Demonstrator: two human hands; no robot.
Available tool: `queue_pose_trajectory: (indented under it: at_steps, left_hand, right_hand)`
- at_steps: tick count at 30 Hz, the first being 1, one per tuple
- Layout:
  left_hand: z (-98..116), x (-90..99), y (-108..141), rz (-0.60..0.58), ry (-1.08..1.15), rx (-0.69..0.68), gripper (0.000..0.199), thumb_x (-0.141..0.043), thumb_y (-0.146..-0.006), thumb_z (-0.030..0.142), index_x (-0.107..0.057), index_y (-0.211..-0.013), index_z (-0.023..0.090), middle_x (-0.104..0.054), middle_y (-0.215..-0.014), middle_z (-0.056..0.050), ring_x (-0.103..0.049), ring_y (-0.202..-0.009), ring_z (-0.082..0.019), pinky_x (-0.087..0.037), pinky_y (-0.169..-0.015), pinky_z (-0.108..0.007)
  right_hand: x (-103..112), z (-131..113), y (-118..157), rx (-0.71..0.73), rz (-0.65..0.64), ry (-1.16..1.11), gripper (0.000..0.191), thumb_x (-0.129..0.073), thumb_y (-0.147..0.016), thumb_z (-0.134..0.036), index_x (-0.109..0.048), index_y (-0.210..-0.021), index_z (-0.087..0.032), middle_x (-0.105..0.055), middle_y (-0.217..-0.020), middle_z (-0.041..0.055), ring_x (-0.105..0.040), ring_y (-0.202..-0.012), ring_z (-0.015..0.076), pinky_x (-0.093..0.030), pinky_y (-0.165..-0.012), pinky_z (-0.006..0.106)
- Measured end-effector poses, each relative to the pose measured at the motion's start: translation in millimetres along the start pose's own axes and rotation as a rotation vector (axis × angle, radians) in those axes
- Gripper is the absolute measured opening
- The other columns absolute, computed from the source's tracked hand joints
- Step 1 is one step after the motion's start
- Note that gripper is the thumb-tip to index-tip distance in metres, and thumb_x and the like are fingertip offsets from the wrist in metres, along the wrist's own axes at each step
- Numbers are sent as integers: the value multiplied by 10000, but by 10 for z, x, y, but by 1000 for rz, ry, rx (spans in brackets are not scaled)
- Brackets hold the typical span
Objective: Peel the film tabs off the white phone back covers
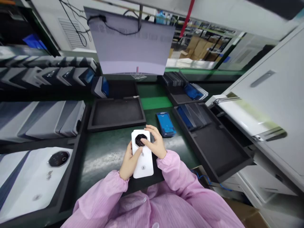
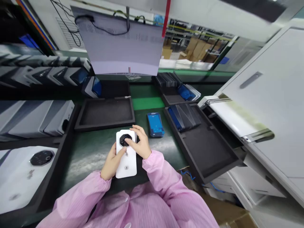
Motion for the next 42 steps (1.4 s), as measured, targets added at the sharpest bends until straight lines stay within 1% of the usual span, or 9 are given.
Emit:
queue_pose_trajectory:
  at_steps: [8,15,22,27,30,34,38,40,42]
  left_hand:
    - [50,-7,-24,21,78,-53,725,-722,-732,473,-412,-1297,141,-562,-1248,-146,-598,-1056,-251,-510,-847,-321]
    - [50,10,-63,43,92,-117,649,-721,-742,459,-443,-1234,139,-559,-1256,-150,-570,-1122,-272,-482,-929,-364]
    - [215,214,-155,159,135,-128,575,-708,-724,462,-499,-1149,137,-639,-1095,-119,-648,-917,-223,-515,-801,-324]
    - [445,482,-225,317,167,-254,485,-686,-750,455,-533,-1103,160,-655,-989,-69,-648,-804,-179,-514,-711,-280]
    - [457,483,-224,317,180,-231,499,-692,-744,454,-532,-1110,154,-652,-982,-72,-642,-789,-178,-513,-704,-284]
    - [397,374,-184,242,140,-159,495,-689,-740,418,-539,-1110,126,-655,-977,-88,-634,-777,-177,-499,-688,-274]
    - [338,294,-156,151,98,-129,506,-663,-773,400,-502,-1172,134,-636,-1096,-109,-639,-862,-195,-501,-753,-295]
    - [320,266,-156,108,73,-135,530,-655,-790,400,-474,-1216,143,-609,-1166,-116,-626,-957,-213,-494,-825,-314]
    - [306,244,-161,77,30,-144,551,-641,-802,392,-454,-1255,141,-593,-1193,-123,-613,-1001,-225,-489,-839,-317]
  right_hand:
    - [132,147,160,-168,4,-57,596,-743,-719,-389,-515,-1243,-220,-460,-1315,108,-550,-1103,202,-497,-928,368]
    - [148,113,274,-232,-43,-129,337,-710,-737,-396,-634,-966,-161,-594,-1056,86,-598,-796,146,-517,-702,295]
    - [566,308,245,-433,353,-501,422,-744,-672,-428,-550,-942,-169,-676,-872,65,-644,-730,178,-535,-691,325]
    - [249,454,382,-537,-27,-222,368,-719,-653,-401,-511,-853,-172,-642,-752,25,-605,-632,157,-462,-570,266]
    - [-3,474,418,-491,-212,295,210,-656,-731,-331,-514,-760,-178,-563,-609,-19,-540,-575,127,-383,-562,244]
    - [-103,374,290,-429,-331,637,344,-683,-726,-340,-434,-557,-174,-505,-547,13,-515,-583,156,-328,-565,272]
    - [14,49,-37,-236,-201,426,265,-593,-823,-359,-513,-652,-173,-533,-612,6,-510,-592,128,-382,-574,256]
    - [72,-170,-205,-56,-73,201,215,-586,-833,-377,-571,-788,-168,-584,-770,26,-553,-683,124,-437,-590,241]
    - [36,-318,-311,75,-63,104,220,-648,-784,-362,-605,-871,-165,-588,-977,71,-585,-874,155,-488,-655,253]
Point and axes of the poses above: each hand's wrist, its own y-axis away from the middle knuckle, its own x-axis out of the back of the hand, z = x × y, the point moved 5 cm from there along -y, towards the middle knuckle
